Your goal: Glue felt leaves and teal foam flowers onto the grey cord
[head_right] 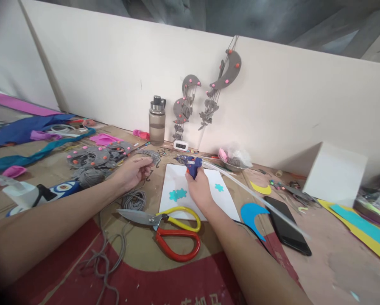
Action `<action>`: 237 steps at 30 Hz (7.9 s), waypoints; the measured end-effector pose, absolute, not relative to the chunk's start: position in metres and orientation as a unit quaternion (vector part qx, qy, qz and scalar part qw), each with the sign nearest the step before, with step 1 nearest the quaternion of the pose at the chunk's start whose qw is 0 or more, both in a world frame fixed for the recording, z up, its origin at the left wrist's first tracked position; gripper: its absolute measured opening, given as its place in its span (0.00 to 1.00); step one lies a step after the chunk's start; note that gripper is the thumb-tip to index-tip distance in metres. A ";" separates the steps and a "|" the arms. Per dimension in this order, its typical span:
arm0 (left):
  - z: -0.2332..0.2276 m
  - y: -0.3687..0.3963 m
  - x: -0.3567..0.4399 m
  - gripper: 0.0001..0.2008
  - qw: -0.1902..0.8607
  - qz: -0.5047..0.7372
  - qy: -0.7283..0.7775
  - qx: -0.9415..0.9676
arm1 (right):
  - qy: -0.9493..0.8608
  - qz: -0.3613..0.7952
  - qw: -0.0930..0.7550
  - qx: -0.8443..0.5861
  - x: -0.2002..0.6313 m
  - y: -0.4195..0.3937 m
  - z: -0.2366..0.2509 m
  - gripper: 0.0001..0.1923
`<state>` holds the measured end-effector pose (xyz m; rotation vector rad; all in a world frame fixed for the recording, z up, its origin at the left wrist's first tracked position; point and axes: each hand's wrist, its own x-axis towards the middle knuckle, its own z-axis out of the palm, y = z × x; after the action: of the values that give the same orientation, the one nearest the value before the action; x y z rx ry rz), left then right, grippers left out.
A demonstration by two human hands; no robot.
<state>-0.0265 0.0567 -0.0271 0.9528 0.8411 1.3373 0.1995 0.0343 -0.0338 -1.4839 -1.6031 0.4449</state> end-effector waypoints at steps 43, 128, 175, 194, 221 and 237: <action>0.003 0.012 -0.004 0.09 0.559 0.476 0.337 0.589 | -0.685 0.295 0.451 -0.489 0.166 -0.008 0.016 0.07; 0.004 0.007 -0.001 0.11 0.408 0.448 0.422 0.675 | -0.679 0.227 0.462 -0.523 0.159 -0.009 0.003 0.06; 0.018 0.005 -0.007 0.12 0.509 0.437 0.337 0.661 | -0.679 0.219 0.471 -0.518 0.160 -0.019 0.023 0.07; 0.020 0.007 -0.007 0.09 0.506 0.407 0.384 0.656 | -0.673 0.281 0.460 -0.507 0.161 -0.010 0.013 0.08; 0.013 0.006 -0.002 0.15 0.608 0.425 0.321 0.590 | -0.693 0.231 0.456 -0.509 0.164 -0.009 0.008 0.08; 0.008 0.012 -0.007 0.15 0.639 0.455 0.308 0.539 | -0.787 0.057 0.475 -0.390 0.162 -0.022 0.020 0.05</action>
<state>-0.0066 0.0121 0.0085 1.2290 0.7037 1.0372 0.1622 -0.0224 0.0203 -0.9548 -1.9239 0.1390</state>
